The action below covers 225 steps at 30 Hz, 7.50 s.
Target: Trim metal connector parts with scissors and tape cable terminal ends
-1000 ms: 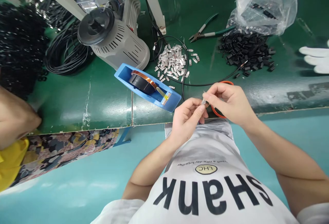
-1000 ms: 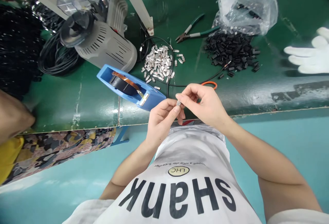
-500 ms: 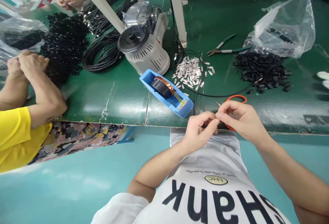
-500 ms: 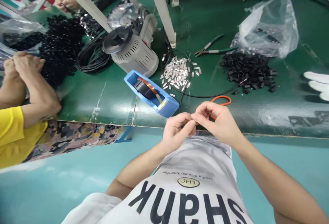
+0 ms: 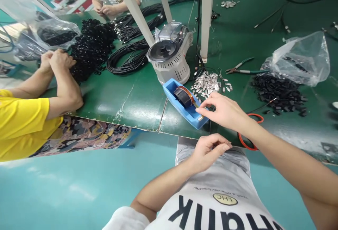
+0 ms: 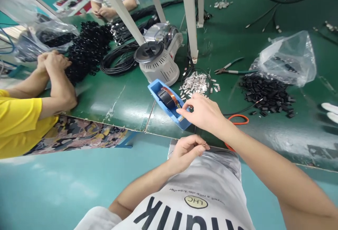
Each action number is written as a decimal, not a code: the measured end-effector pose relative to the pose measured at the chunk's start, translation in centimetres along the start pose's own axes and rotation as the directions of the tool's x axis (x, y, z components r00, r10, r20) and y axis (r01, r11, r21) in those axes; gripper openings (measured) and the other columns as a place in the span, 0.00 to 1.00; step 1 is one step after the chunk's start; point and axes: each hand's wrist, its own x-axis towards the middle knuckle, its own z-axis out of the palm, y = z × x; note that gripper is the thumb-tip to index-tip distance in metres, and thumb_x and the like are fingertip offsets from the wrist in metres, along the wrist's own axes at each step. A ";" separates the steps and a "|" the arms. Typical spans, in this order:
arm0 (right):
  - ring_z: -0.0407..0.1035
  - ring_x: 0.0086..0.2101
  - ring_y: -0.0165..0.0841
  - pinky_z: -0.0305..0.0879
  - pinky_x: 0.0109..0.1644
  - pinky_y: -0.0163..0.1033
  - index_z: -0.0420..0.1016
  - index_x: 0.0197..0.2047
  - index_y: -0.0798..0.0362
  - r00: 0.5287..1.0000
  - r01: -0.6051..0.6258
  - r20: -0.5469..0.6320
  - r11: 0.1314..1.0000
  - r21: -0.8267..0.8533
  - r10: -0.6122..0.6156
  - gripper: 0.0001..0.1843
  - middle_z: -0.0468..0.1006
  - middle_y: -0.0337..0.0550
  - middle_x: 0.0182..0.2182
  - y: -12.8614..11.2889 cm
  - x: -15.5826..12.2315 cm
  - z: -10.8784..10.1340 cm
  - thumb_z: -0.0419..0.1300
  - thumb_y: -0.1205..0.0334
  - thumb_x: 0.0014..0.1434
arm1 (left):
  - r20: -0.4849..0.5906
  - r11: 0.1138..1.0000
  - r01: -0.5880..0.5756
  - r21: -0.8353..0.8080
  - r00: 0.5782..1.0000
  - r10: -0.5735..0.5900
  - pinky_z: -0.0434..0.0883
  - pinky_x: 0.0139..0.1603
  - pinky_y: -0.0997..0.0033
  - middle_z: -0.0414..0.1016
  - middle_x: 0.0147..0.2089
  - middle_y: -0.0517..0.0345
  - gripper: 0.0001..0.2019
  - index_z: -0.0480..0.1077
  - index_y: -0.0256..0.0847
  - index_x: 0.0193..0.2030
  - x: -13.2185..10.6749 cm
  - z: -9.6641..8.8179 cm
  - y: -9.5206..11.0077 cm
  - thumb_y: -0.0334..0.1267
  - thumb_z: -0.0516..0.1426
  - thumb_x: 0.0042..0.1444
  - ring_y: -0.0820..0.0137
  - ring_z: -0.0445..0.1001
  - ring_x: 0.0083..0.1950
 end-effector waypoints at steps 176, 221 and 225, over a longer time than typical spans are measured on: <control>0.71 0.27 0.31 0.70 0.33 0.39 0.78 0.29 0.49 0.961 -0.083 -0.172 0.815 0.573 0.218 0.07 0.78 0.36 0.23 5.1 -11.0 -0.1 0.66 0.65 0.60 | -0.124 0.970 0.040 -0.241 0.990 -0.071 0.72 0.28 0.75 0.78 0.31 0.60 0.09 0.71 0.42 0.50 2.6 3.0 0.3 0.41 0.61 0.66 0.76 0.71 0.25; 0.74 0.37 0.34 0.67 0.41 0.42 0.77 0.42 0.50 0.956 -0.009 -0.251 0.874 0.485 0.149 0.17 0.80 0.43 0.43 5.7 -11.6 1.0 0.73 0.51 0.55 | -0.329 0.986 0.012 -0.163 0.942 -0.066 0.61 0.21 0.80 0.64 0.23 0.67 0.14 0.69 0.40 0.35 3.6 3.2 0.2 0.47 0.64 0.62 0.81 0.61 0.20; 0.72 0.36 0.33 0.65 0.37 0.41 0.79 0.39 0.49 0.949 0.005 -0.269 0.846 0.533 0.164 0.06 0.79 0.41 0.38 5.9 -11.2 0.9 0.68 0.56 0.61 | -0.278 0.991 0.014 -0.135 0.959 -0.051 0.59 0.20 0.80 0.64 0.22 0.67 0.13 0.71 0.39 0.36 3.5 3.3 0.2 0.47 0.63 0.63 0.81 0.61 0.19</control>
